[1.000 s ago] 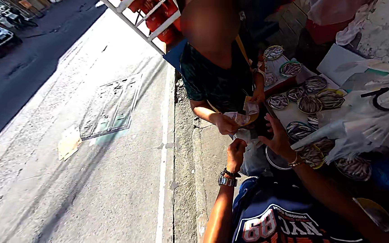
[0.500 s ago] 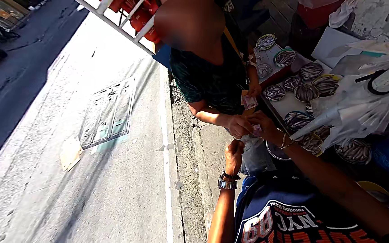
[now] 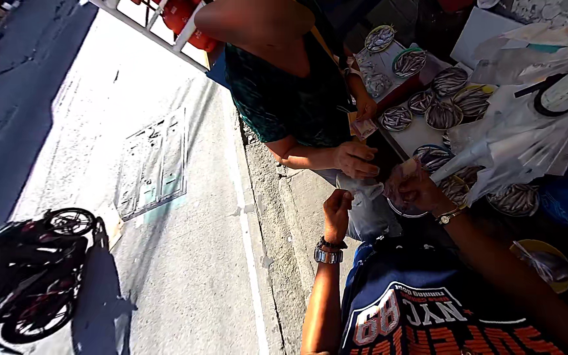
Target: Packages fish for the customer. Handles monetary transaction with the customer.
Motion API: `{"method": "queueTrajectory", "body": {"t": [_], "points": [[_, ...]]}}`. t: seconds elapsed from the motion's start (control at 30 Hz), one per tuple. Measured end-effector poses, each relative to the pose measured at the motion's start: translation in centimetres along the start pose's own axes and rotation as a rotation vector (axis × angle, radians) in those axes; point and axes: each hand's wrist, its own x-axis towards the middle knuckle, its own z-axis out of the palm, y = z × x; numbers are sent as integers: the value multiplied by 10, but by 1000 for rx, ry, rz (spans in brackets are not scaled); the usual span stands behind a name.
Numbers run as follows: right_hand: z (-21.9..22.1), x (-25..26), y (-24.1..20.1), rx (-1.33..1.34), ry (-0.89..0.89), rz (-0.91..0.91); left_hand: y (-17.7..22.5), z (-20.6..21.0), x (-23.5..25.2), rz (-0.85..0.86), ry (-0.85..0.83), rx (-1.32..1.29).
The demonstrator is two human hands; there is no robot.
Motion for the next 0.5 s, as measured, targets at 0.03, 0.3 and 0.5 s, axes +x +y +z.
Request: {"method": "queueTrajectory", "body": {"t": [0.03, 0.3, 0.5], "points": [[6, -1, -2, -27, -27, 24, 2, 1, 1, -2, -7, 2], [8, 12, 0, -181, -239, 23, 13, 7, 11, -7, -24, -8], [10, 25, -7, -155, -411, -101, 18, 11, 18, 26, -18, -23]]}}
